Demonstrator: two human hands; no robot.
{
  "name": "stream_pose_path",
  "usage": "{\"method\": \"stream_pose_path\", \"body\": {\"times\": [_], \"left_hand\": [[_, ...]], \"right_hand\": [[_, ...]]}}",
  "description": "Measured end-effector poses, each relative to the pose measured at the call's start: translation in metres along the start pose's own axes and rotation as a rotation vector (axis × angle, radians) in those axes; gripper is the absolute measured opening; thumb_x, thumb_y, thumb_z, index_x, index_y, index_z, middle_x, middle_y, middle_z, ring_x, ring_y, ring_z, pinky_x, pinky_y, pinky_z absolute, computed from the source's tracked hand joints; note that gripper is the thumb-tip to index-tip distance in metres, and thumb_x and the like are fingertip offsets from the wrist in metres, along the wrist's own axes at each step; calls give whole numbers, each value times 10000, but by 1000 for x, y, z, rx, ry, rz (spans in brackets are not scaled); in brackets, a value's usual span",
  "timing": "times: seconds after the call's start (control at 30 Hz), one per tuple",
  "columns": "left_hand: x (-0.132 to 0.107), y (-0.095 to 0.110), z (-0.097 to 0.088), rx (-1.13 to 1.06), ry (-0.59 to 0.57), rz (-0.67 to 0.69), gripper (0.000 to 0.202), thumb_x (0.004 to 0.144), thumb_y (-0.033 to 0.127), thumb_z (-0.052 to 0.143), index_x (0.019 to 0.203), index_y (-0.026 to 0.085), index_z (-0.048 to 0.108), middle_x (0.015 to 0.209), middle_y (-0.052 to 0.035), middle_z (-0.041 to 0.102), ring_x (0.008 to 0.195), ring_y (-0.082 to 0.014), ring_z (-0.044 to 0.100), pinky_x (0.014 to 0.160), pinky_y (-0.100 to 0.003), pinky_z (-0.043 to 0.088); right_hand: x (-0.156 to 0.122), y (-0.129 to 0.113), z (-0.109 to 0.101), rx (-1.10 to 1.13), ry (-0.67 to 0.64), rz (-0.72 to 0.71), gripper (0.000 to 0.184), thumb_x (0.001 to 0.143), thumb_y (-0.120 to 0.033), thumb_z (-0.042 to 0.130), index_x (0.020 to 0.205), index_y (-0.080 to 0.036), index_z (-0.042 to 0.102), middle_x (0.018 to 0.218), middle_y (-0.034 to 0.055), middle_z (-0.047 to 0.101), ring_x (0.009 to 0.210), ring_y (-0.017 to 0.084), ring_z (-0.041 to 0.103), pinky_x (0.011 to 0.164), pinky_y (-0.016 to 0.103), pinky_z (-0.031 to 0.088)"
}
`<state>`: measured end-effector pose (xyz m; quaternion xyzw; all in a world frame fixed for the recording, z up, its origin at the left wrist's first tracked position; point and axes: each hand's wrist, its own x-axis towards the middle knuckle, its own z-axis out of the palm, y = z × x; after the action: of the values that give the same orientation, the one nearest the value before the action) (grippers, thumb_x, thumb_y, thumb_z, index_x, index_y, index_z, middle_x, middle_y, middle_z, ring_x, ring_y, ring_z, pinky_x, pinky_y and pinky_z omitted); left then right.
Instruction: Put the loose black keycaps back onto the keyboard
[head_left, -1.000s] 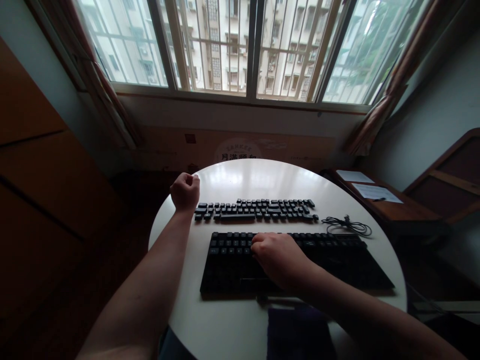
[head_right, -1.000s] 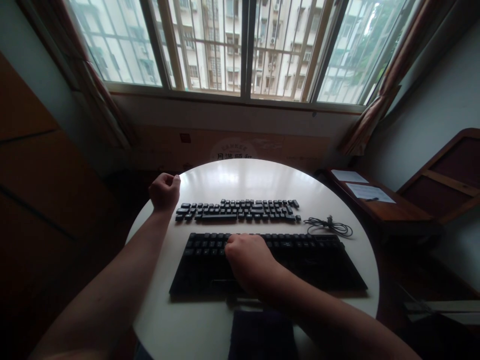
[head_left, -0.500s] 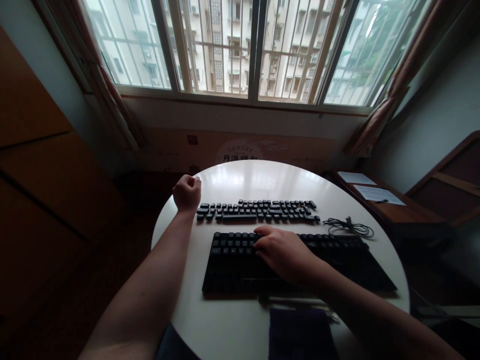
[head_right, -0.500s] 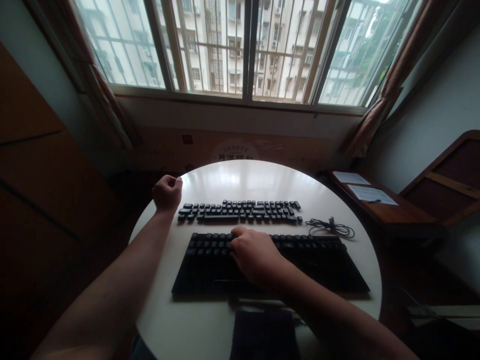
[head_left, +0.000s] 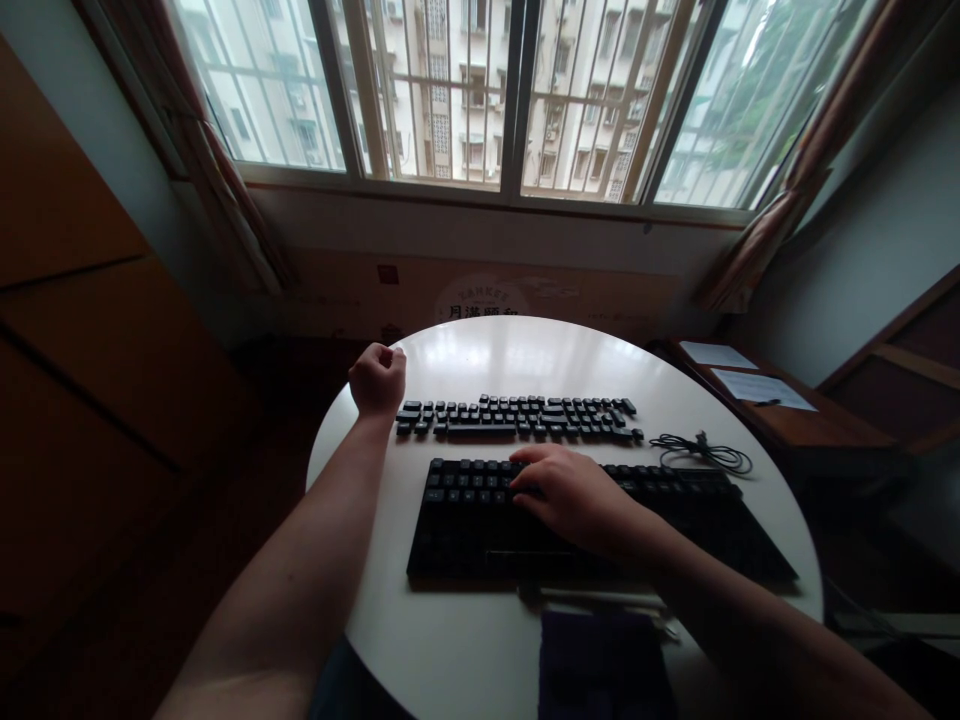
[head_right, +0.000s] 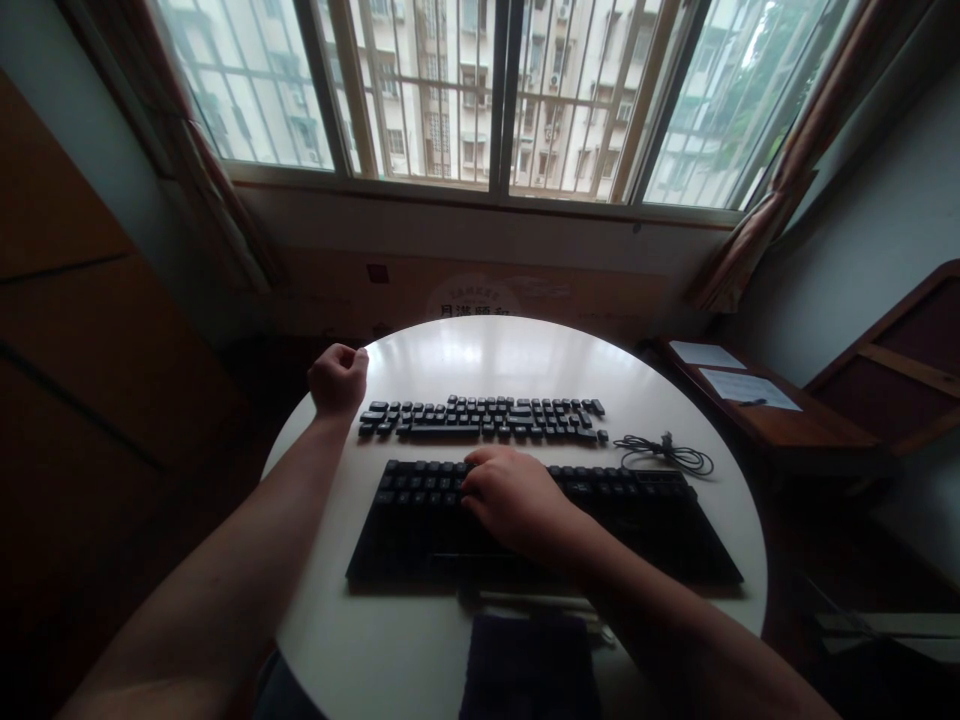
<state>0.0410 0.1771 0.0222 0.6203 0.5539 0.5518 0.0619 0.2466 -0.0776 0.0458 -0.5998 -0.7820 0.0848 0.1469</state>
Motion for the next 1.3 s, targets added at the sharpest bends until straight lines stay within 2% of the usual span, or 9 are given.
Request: {"method": "stream_pose_path", "body": {"times": [0.23, 0.43, 0.63, 0.73, 0.83, 1.0, 1.13, 1.3], "left_hand": [[-1, 1, -1, 7, -1, -6, 217, 825, 358, 562, 657, 222, 538, 661, -12, 625, 645, -193, 581, 654, -299, 409], [-1, 1, 0, 9, -4, -11, 216, 820, 354, 569, 651, 224, 536, 659, -13, 627, 647, -196, 584, 651, -295, 410], [0, 1, -1, 17, -4, -12, 215, 825, 360, 567, 659, 226, 538, 662, -10, 622, 646, -196, 582, 655, -295, 412], [0, 0, -1, 14, 6, -4, 217, 824, 362, 566, 657, 227, 535, 665, -13, 623, 646, -196, 580, 650, -296, 409], [2, -2, 1, 4, 11, 9, 212, 819, 362, 566, 658, 226, 541, 660, -14, 626, 643, -196, 579, 653, -300, 407], [2, -2, 3, 9, -2, 2, 216, 815, 368, 564, 653, 227, 539, 658, -13, 624, 643, -197, 579, 648, -302, 403], [2, 0, 1, 9, -2, 2, 217, 815, 366, 563, 651, 226, 535, 653, -11, 619, 632, -193, 571, 640, -300, 397], [2, 1, 0, 6, 12, 7, 225, 824, 375, 561, 659, 222, 544, 647, -5, 614, 636, -189, 579, 643, -295, 395]], "right_hand": [[0, -9, 4, -98, 10, -70, 135, 873, -179, 663, 883, -190, 797, 1255, 64, 681, 1097, 233, 641, 981, 325, 490], [-1, -22, 1, -192, 0, -28, 181, 877, -159, 634, 751, -188, 761, 1133, 69, 726, 1107, 248, 616, 960, 328, 485], [-2, -14, 3, -179, 59, -17, 87, 845, -218, 697, 903, -213, 762, 1246, 66, 680, 1225, 290, 551, 1010, 422, 430], [-2, -11, 3, -186, 64, -44, 92, 867, -202, 670, 853, -220, 760, 1292, 47, 660, 1262, 301, 527, 1002, 441, 425], [-3, -14, 0, -203, 32, -75, 180, 906, -190, 618, 800, -222, 759, 1300, 27, 659, 1286, 331, 513, 992, 475, 423], [-7, -17, -7, -191, -37, -99, 193, 901, -188, 622, 777, -220, 767, 1305, 44, 652, 1300, 371, 497, 1019, 539, 396], [-9, -10, -10, -153, -46, -113, 167, 896, -216, 634, 823, -244, 782, 1353, 46, 619, 1337, 390, 458, 1047, 594, 366], [-7, 3, -18, 22, 36, -155, 175, 931, -238, 596, 925, -244, 770, 1356, 49, 619, 1326, 296, 498, 1086, 492, 405]]}}
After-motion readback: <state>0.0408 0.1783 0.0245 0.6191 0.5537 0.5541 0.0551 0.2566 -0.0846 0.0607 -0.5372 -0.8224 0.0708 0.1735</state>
